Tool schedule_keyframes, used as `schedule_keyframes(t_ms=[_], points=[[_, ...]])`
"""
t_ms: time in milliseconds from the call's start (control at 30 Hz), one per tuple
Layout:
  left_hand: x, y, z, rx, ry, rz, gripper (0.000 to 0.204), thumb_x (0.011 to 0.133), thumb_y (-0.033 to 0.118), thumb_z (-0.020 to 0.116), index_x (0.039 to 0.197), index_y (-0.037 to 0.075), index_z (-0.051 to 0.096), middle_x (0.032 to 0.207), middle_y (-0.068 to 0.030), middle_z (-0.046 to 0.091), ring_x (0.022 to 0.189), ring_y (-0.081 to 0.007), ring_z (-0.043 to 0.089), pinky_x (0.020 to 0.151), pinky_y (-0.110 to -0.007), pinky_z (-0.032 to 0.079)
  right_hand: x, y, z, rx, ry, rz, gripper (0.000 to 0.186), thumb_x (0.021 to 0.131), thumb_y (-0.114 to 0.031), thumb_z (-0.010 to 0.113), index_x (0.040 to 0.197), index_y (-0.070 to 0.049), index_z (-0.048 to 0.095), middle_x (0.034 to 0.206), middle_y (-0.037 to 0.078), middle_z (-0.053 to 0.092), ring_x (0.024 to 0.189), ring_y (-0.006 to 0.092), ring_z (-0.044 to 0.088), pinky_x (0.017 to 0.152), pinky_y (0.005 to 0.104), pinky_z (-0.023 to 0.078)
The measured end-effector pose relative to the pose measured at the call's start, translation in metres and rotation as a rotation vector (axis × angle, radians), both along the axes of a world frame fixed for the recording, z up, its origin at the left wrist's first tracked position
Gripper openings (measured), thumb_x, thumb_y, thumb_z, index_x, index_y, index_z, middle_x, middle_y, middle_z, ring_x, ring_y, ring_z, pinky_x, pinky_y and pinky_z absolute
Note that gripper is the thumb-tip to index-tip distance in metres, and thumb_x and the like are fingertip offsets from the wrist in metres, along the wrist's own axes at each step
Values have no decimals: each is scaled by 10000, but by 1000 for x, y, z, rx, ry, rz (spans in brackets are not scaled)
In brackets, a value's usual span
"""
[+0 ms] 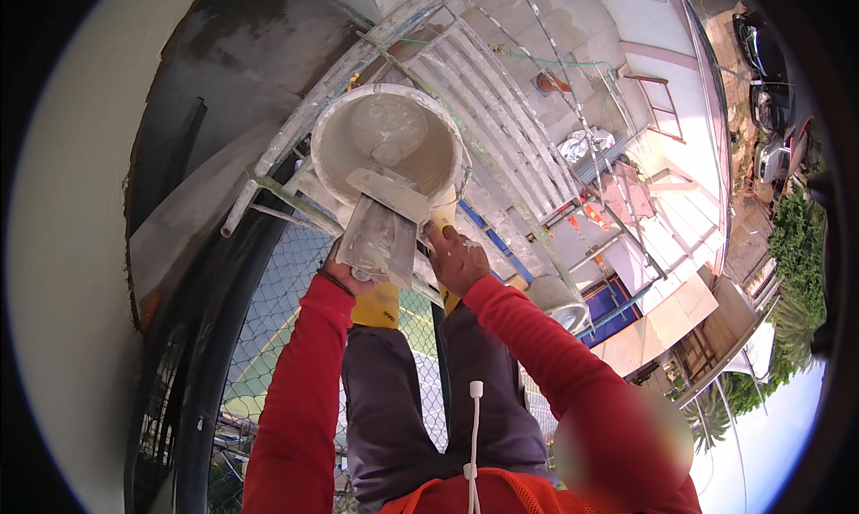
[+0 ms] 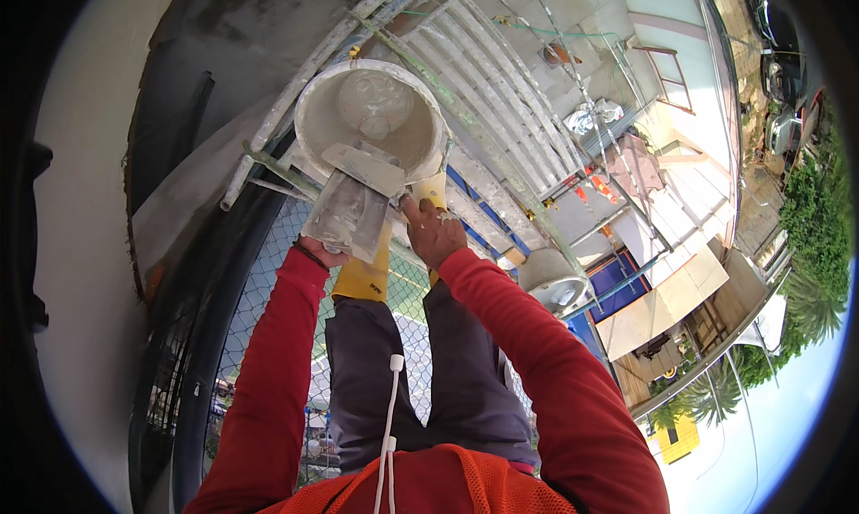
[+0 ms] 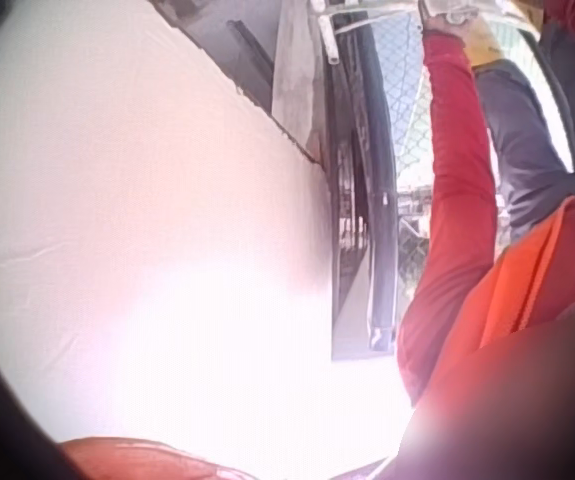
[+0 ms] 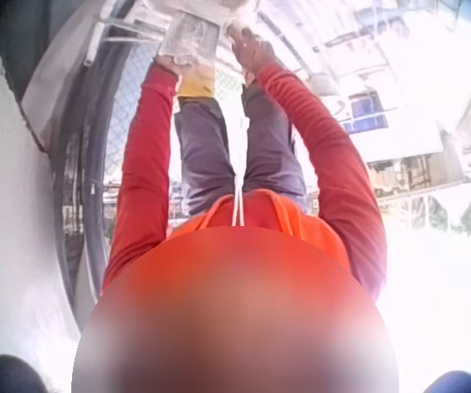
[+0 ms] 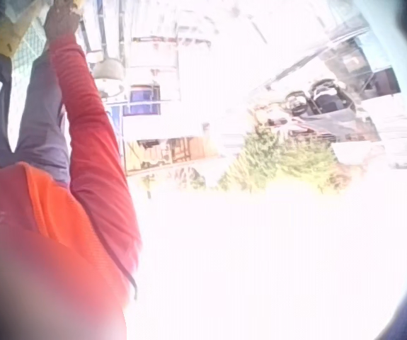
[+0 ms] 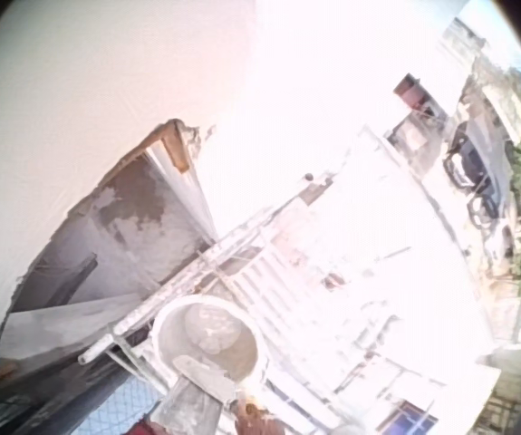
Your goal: The person scoops plaster from a bucket using a trowel and applies it to an exterior wall, smoothing the surface with repeated strokes. The person works on a scaffold, repeatedly loading the trowel and spreading plaster across the wall.
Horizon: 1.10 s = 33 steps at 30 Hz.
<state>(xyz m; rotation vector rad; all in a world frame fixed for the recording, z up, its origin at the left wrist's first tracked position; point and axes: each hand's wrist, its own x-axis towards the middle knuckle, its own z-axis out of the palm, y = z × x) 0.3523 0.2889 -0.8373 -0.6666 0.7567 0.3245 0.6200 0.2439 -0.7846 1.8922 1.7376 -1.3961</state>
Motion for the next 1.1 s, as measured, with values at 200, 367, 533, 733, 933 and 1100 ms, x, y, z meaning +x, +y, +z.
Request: schedule_keyframes(t_ms=[200, 367, 533, 733, 933, 1100], points=[[4, 24, 47, -60, 175, 54, 605, 988, 553, 538, 1415, 127, 593, 1355, -73, 689, 1202, -284, 658, 956, -489, 567, -1, 12, -24, 0, -144, -69, 536, 947, -161, 571, 1477, -172, 496, 1181, 143, 612, 1014, 377, 682, 753, 477, 593], [17, 41, 31, -152, 107, -24, 475, 956, 535, 591, 1203, 138, 672, 958, -25, 694, 738, -215, 656, 581, -366, 522, -3, 5, 51, -30, -72, 7, 543, 946, -109, 551, 1485, -145, 494, 1137, 132, 607, 987, 353, 678, 749, 483, 605], [51, 56, 32, -179, 391, 40, 291, 1027, 395, 547, 1171, 168, 658, 938, -9, 687, 705, -209, 633, 576, -353, 531, 8, -5, 137, 178, 72, -124, 574, 876, -115, 672, 1433, -88, 536, 1043, 140, 600, 919, 346, 682, 687, 470, 593], [51, 48, 69, 117, 751, 28, 256, 1033, 363, 586, 1137, 129, 600, 919, -56, 642, 768, -222, 642, 647, -382, 561, 18, -4, 176, 73, 132, -536, 421, 939, -179, 700, 1307, -12, 582, 1098, 250, 708, 914, 466, 711, 776, 535, 584], [39, 48, 131, 404, 1245, -48, 369, 1003, 315, 676, 1145, 55, 456, 906, -131, 579, 755, -254, 625, 626, -405, 575, 28, -1, 218, 6, 195, -443, 415, 947, -227, 711, 1298, -40, 593, 1163, 239, 713, 963, 466, 714, 788, 511, 589], [10, 54, 200, 636, 1567, -423, 548, 996, 455, 690, 1066, -52, 494, 999, -204, 693, 833, -341, 688, 805, -420, 545, 49, -1, 291, 164, 170, -123, 423, 935, -248, 713, 1308, -79, 605, 1049, 155, 703, 862, 398, 714, 707, 481, 576]])
